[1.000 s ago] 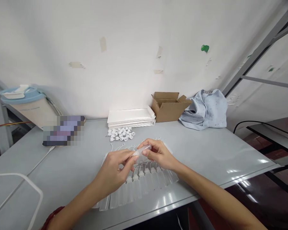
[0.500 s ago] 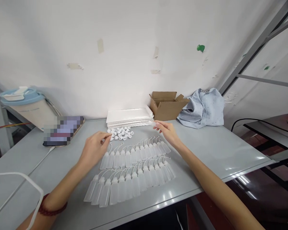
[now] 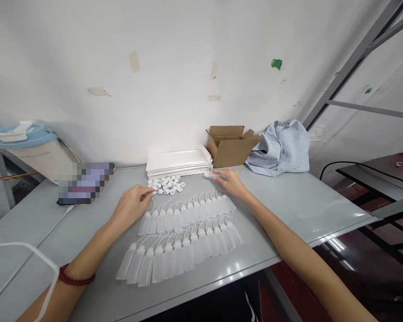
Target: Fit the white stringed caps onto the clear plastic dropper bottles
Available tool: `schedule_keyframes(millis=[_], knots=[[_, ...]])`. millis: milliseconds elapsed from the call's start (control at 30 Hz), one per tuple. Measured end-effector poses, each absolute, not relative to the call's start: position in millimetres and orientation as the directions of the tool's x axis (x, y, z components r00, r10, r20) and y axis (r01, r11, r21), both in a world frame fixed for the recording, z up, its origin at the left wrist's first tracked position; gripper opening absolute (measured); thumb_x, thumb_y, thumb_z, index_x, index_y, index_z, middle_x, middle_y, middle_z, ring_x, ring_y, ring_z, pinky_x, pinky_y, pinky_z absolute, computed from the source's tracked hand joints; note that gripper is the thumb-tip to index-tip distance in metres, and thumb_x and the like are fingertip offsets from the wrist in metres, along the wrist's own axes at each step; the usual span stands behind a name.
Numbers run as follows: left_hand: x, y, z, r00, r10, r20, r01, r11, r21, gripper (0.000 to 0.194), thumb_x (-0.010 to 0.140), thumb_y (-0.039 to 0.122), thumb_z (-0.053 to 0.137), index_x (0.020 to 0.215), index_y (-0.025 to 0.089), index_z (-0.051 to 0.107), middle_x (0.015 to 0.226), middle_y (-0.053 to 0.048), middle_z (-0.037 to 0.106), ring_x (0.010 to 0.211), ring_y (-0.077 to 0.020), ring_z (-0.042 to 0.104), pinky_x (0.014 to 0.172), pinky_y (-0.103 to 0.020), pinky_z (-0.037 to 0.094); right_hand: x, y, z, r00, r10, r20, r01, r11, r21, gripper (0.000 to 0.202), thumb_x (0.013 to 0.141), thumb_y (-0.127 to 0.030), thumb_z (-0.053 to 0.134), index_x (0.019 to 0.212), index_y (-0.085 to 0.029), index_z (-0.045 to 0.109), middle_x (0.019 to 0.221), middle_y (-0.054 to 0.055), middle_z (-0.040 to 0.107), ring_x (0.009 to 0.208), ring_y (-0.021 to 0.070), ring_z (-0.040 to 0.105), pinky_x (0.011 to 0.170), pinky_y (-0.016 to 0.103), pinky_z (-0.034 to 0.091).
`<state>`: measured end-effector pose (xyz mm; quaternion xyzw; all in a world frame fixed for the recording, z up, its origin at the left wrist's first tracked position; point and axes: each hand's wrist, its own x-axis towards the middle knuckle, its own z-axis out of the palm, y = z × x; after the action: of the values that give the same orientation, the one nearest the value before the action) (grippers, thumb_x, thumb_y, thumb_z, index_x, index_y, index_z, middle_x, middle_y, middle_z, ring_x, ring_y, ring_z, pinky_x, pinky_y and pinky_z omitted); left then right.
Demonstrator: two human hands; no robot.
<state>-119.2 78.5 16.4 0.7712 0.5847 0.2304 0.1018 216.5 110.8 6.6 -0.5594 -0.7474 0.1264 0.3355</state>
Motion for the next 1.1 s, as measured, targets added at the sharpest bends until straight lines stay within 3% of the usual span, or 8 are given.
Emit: schedule_keyframes(millis=[400, 500, 567, 600, 700, 867, 1100], knots=[[-113, 79, 18, 0.164, 0.962, 0.219, 0.869, -0.246, 0.429, 0.037, 0.078, 0.039, 0.042, 0.088, 0.017, 0.069, 0.089, -0.01, 0.069, 0.075, -0.0241, 0.062, 0.075, -0.033, 0.046, 208, 110, 9, -0.111, 0.922, 0.37, 0.718, 0.332, -0.611, 0.025, 0.079, -0.028, 0.061, 0.1, -0.02, 0.071, 0.107, 0.006, 0.07, 0.103, 0.0238, 0.061, 0.092, 0.036, 0.044], [-115, 80, 19, 0.153, 0.967, 0.204, 0.867, -0.23, 0.442, 0.036, 0.077, 0.04, 0.043, 0.087, 0.017, 0.069, 0.088, -0.01, 0.069, 0.076, -0.0249, 0.062, 0.074, -0.033, 0.046, 220, 108, 24, -0.03, 0.92, 0.39, 0.705, 0.296, -0.645, 0.027, 0.083, -0.033, 0.053, 0.097, -0.017, 0.07, 0.105, 0.009, 0.071, 0.096, 0.0225, 0.063, 0.085, 0.034, 0.046], [-116, 80, 19, 0.134, 0.974, 0.183, 0.861, -0.206, 0.465, 0.034, 0.075, 0.042, 0.046, 0.084, 0.018, 0.069, 0.084, -0.009, 0.07, 0.076, -0.0253, 0.063, 0.073, -0.033, 0.046, 230, 103, 37, 0.002, 0.925, 0.38, 0.696, 0.272, -0.665, 0.029, 0.083, -0.034, 0.05, 0.088, -0.014, 0.069, 0.09, 0.01, 0.073, 0.084, 0.021, 0.064, 0.074, 0.03, 0.047], [-116, 81, 19, 0.123, 0.978, 0.169, 0.856, -0.19, 0.481, 0.033, 0.074, 0.043, 0.047, 0.081, 0.019, 0.069, 0.081, -0.007, 0.07, 0.075, -0.0252, 0.063, 0.072, -0.032, 0.046, 235, 100, 44, -0.007, 0.936, 0.352, 0.691, 0.259, -0.675, 0.028, 0.081, -0.035, 0.052, 0.082, -0.013, 0.068, 0.078, 0.009, 0.072, 0.074, 0.0194, 0.064, 0.067, 0.028, 0.046], [-117, 82, 20, 0.084, 0.989, 0.122, 0.833, -0.137, 0.536, 0.027, 0.07, 0.043, 0.052, 0.073, 0.021, 0.067, 0.072, -0.004, 0.071, 0.073, -0.0245, 0.064, 0.069, -0.03, 0.046, 245, 89, 62, -0.162, 0.984, 0.075, 0.677, 0.166, -0.717, 0.028, 0.076, -0.04, 0.056, 0.065, -0.015, 0.063, 0.06, 0.003, 0.066, 0.055, 0.0135, 0.055, 0.056, 0.025, 0.039], [-117, 82, 23, -0.014, 0.998, 0.068, 0.783, -0.032, 0.621, 0.029, 0.065, 0.043, 0.056, 0.074, 0.018, 0.067, 0.076, -0.007, 0.072, 0.08, -0.0278, 0.066, 0.07, -0.032, 0.048, 242, 76, 73, -0.402, 0.851, -0.337, 0.747, 0.092, -0.658, 0.031, 0.074, -0.038, 0.057, 0.052, -0.016, 0.058, 0.051, 0.002, 0.062, 0.052, 0.0135, 0.053, 0.057, 0.026, 0.038], [-115, 78, 31, -0.106, 0.994, 0.004, 0.652, 0.066, 0.755, 0.045, 0.064, 0.043, 0.061, 0.096, 0.013, 0.068, 0.083, -0.007, 0.07, 0.084, -0.0278, 0.064, 0.079, -0.034, 0.047, 237, 76, 70, -0.397, 0.74, -0.544, 0.825, 0.028, -0.564, 0.027, 0.069, -0.036, 0.061, 0.051, -0.016, 0.057, 0.053, 0.003, 0.065, 0.051, 0.0135, 0.055, 0.055, 0.025, 0.042]])
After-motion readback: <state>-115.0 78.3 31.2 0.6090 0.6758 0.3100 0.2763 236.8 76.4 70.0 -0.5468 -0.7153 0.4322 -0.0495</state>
